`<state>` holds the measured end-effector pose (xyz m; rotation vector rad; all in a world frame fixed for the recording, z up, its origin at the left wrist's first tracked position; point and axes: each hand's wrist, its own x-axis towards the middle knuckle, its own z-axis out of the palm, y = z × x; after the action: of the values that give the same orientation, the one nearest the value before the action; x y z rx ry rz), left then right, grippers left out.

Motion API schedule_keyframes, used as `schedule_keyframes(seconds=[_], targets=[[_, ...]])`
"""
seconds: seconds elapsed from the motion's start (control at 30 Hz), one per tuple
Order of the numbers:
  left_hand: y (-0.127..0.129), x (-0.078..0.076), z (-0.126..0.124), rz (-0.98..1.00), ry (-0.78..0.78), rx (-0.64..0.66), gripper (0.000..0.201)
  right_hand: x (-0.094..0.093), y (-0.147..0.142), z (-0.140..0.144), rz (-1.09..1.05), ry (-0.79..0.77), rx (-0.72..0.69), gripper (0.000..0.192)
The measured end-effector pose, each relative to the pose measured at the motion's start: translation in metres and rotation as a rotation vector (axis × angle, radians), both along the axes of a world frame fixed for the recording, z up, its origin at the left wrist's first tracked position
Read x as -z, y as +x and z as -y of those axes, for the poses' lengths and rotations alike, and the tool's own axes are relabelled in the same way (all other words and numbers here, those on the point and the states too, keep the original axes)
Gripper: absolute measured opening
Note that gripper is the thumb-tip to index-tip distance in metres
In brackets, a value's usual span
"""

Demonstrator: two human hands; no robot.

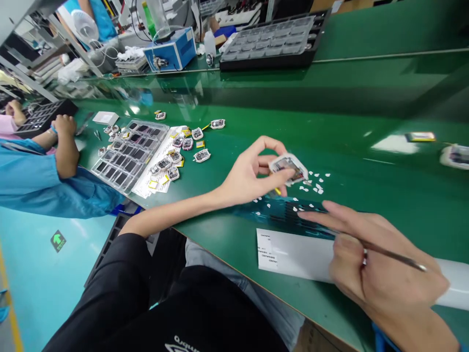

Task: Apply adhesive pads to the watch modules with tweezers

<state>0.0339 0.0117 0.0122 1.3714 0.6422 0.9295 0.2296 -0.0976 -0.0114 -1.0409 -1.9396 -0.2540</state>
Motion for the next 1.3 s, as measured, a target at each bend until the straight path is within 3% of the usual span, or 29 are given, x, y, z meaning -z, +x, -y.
schedule_keyframes(seconds=[0.13,0.23,0.43,0.63,0.9,1.13,1.3], targets=[[-0.001,-0.003,0.033,0.031,-0.117,0.068,0.046,-0.004,-0.003,0.0,0.028,0.004,0.128,0.075],[0.001,0.001,0.045,0.034,-0.179,0.096,0.04,-0.005,-0.003,0.0,0.048,0.037,0.175,0.077],[0.004,0.011,0.057,0.103,-0.093,0.082,0.022,-0.009,-0.006,-0.001,0.125,0.022,0.147,0.067],[0.002,0.009,0.063,0.024,-0.1,0.052,0.022,-0.011,-0.01,0.001,0.112,-0.024,0.19,0.052],[-0.003,0.004,0.058,0.029,-0.14,0.088,0.024,-0.013,-0.015,0.005,0.084,-0.096,0.117,0.05],[-0.008,0.007,0.052,0.051,-0.175,0.119,0.024,-0.013,-0.009,0.0,0.018,-0.136,0.125,0.022],[-0.006,0.011,0.049,0.029,-0.246,0.173,0.025,-0.018,-0.005,-0.001,0.041,-0.122,0.116,0.026]])
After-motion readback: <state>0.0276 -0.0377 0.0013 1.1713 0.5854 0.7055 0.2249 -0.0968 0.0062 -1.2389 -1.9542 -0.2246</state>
